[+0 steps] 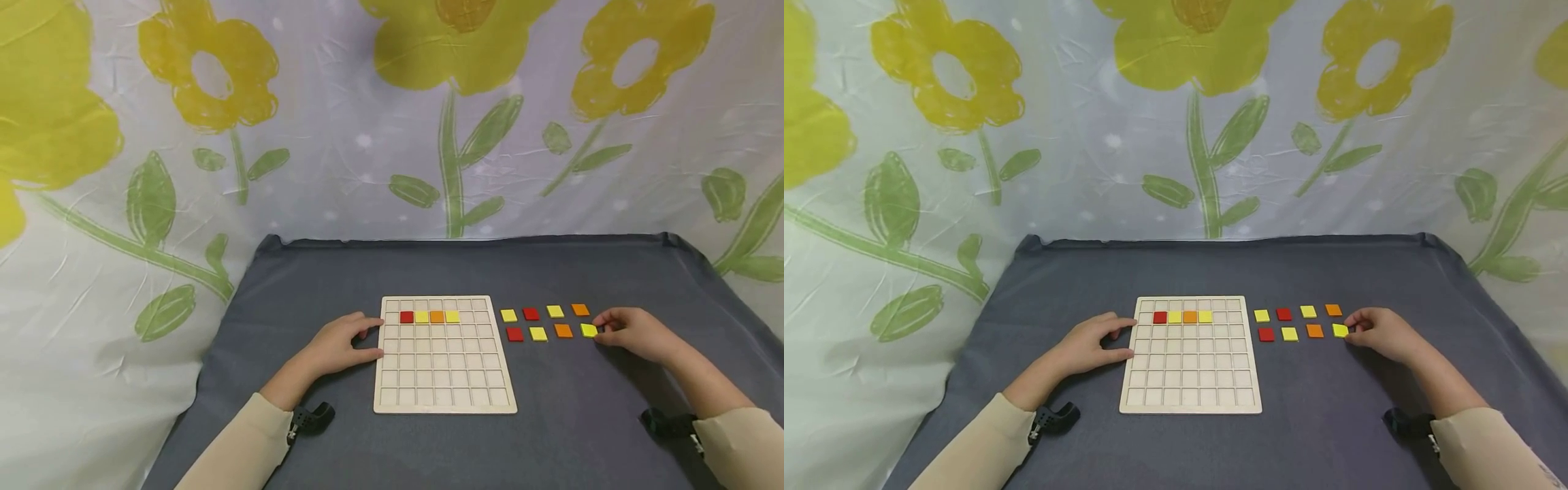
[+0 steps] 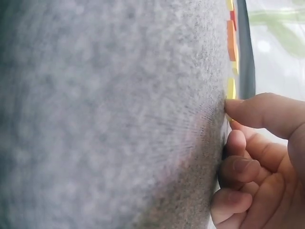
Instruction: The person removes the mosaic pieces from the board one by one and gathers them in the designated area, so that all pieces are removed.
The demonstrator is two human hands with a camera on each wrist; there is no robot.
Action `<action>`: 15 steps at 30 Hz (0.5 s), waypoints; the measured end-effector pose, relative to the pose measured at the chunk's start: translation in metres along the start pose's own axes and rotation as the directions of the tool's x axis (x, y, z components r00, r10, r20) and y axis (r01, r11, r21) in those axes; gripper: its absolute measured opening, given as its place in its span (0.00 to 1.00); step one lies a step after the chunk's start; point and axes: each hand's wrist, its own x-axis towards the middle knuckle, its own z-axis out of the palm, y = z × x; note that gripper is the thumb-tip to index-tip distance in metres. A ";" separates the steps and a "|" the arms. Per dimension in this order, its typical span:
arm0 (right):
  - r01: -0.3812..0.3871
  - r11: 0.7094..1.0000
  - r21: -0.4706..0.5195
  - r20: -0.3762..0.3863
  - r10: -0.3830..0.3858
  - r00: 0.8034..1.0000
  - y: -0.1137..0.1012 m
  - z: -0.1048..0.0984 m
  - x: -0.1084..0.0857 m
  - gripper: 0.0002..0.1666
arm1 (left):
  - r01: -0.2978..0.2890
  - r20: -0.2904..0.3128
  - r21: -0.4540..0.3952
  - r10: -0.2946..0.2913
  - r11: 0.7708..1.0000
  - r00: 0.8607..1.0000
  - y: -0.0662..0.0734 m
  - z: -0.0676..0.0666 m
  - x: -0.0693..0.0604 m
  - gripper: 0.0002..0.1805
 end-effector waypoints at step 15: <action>-0.001 0.999 0.043 -0.053 0.003 0.999 -0.024 -0.001 -0.008 0.23 | -0.002 -0.004 0.003 0.002 1.000 1.000 -0.001 0.000 0.000 0.33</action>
